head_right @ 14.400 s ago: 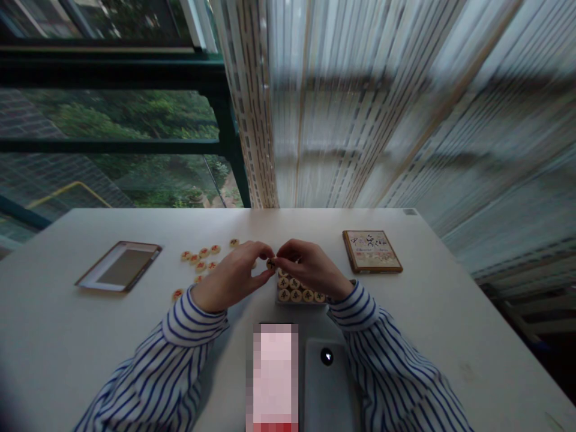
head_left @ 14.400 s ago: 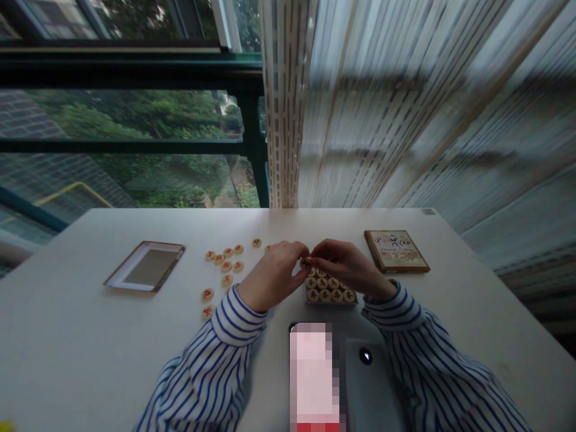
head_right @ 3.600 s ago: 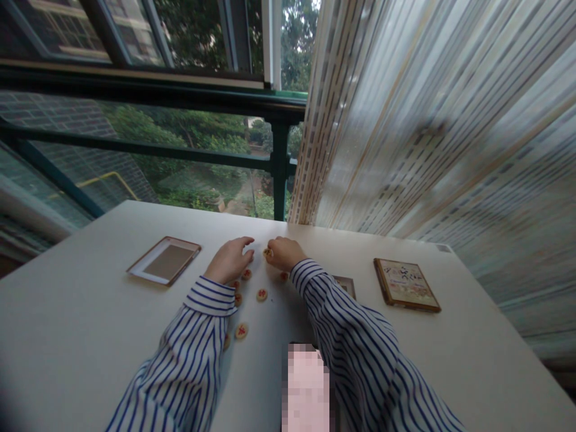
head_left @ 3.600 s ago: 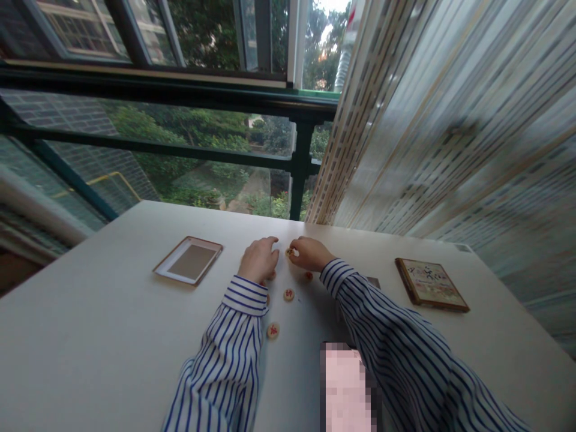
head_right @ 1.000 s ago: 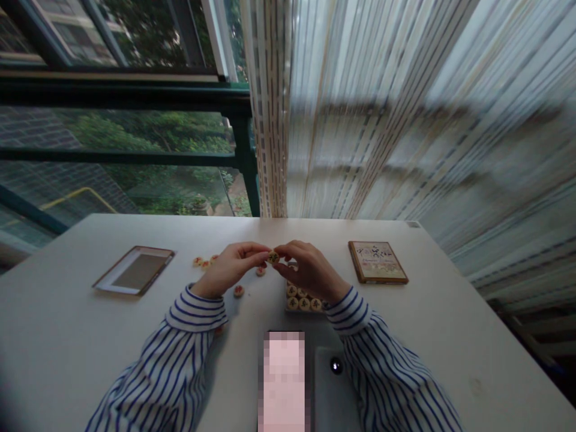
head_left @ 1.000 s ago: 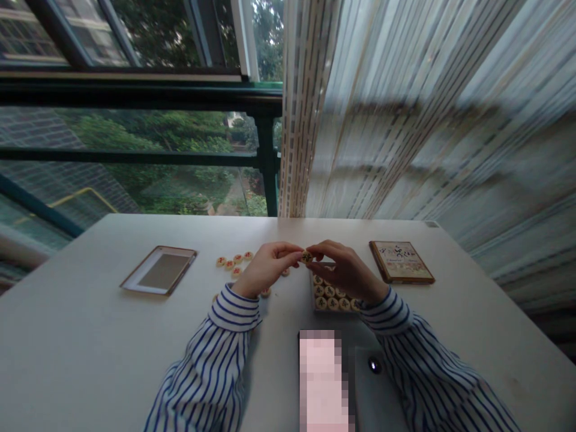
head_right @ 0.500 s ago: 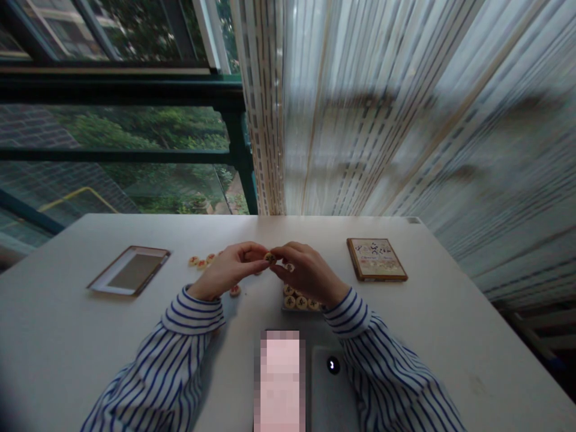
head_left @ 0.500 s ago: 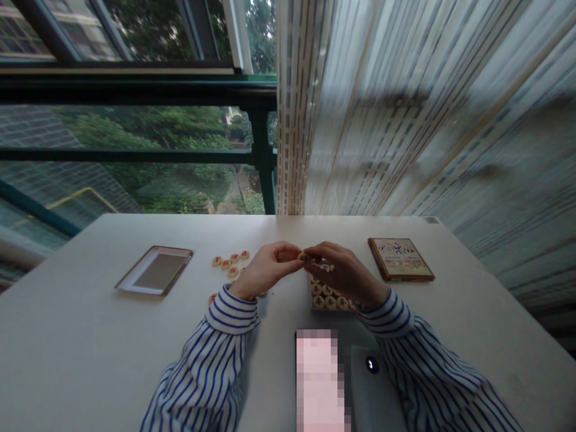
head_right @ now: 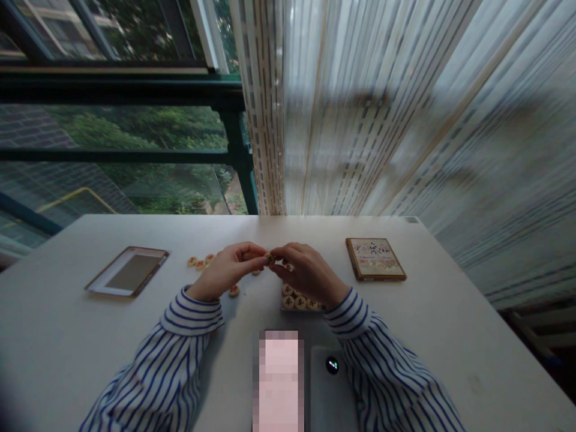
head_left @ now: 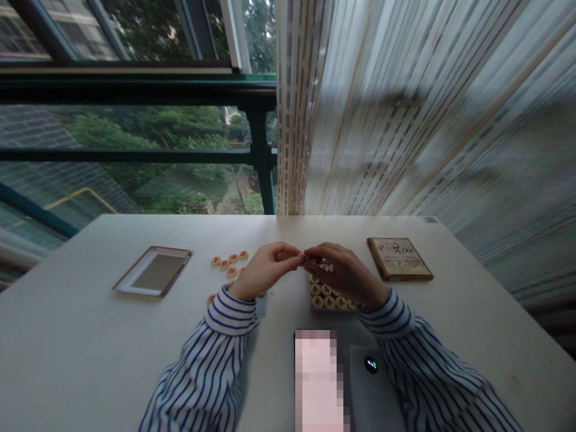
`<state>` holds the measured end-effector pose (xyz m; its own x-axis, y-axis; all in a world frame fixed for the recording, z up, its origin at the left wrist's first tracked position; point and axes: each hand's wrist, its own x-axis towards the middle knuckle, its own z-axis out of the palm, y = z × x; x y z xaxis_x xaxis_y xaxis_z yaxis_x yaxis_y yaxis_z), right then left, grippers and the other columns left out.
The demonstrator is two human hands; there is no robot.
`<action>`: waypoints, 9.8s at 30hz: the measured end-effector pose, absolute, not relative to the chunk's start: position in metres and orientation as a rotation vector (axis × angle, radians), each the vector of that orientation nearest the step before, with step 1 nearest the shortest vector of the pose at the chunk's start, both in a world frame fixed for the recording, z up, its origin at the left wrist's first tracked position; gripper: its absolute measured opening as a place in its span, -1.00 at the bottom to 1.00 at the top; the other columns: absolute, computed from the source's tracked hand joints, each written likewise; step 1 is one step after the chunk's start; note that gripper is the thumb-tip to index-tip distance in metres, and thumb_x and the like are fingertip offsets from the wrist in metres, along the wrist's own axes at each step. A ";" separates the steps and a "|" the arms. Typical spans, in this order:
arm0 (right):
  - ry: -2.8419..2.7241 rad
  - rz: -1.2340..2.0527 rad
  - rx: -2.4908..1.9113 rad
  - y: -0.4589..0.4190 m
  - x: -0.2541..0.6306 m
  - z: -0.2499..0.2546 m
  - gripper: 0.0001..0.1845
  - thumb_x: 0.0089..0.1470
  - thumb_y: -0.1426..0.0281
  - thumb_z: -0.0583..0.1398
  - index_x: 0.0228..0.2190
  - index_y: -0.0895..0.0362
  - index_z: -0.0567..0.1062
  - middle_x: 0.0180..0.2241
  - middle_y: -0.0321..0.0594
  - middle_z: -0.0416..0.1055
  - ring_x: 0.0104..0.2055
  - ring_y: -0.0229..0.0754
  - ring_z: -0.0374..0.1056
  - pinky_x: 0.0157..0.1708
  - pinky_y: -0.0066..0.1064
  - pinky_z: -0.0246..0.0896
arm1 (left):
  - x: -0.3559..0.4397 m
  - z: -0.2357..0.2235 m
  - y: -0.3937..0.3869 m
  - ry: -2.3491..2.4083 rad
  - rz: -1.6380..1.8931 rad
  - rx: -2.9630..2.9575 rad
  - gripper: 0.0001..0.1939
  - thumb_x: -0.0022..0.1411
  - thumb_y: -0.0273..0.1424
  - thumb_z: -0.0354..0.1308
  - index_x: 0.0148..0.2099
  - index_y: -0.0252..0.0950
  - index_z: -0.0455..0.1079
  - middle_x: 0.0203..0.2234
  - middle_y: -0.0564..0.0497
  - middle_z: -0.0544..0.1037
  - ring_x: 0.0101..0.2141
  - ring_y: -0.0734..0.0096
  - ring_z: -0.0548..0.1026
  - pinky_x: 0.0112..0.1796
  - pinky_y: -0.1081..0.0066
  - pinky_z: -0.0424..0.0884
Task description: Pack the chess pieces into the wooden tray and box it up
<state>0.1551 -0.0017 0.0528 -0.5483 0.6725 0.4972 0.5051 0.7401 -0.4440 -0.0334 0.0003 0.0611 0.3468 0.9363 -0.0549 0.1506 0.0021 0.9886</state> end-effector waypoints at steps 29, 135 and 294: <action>-2.330 0.332 -0.856 -0.004 0.155 0.054 -0.80 0.09 0.36 0.10 -0.23 0.15 0.39 -0.35 -0.17 0.40 -0.32 -0.25 0.30 -0.28 -0.37 0.19 | -0.030 0.063 -0.001 1.070 0.835 1.389 -0.76 -0.01 -0.32 0.21 -0.32 -0.39 0.39 -0.49 0.00 0.49 -0.46 0.51 0.41 -0.39 0.48 0.31; -2.747 -0.007 -1.525 0.012 0.226 0.032 -0.73 0.07 0.28 0.05 -0.29 0.13 0.48 -0.32 -0.12 0.40 -0.31 -0.19 0.33 -0.29 -0.40 0.13 | -0.005 0.012 -0.005 1.460 0.518 2.103 -0.67 0.14 -0.22 -0.02 -0.13 -0.26 0.39 -0.36 -0.02 0.54 -0.34 0.36 0.47 -0.32 0.44 0.32; -2.698 -0.022 -1.553 -0.004 0.227 0.049 -0.71 0.12 0.30 0.00 -0.26 0.09 0.48 -0.32 -0.16 0.42 -0.34 -0.21 0.32 -0.37 -0.41 0.11 | 0.000 0.019 -0.012 1.423 0.541 2.257 -0.69 0.18 -0.27 -0.05 -0.14 -0.27 0.41 -0.29 -0.04 0.53 -0.27 0.34 0.45 -0.23 0.38 0.33</action>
<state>0.2270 -0.0038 0.0490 -0.5021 0.8642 0.0317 0.8646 0.5024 -0.0023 0.0003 -0.0119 0.0191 0.4018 0.9100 0.1024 0.7482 -0.3907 0.5362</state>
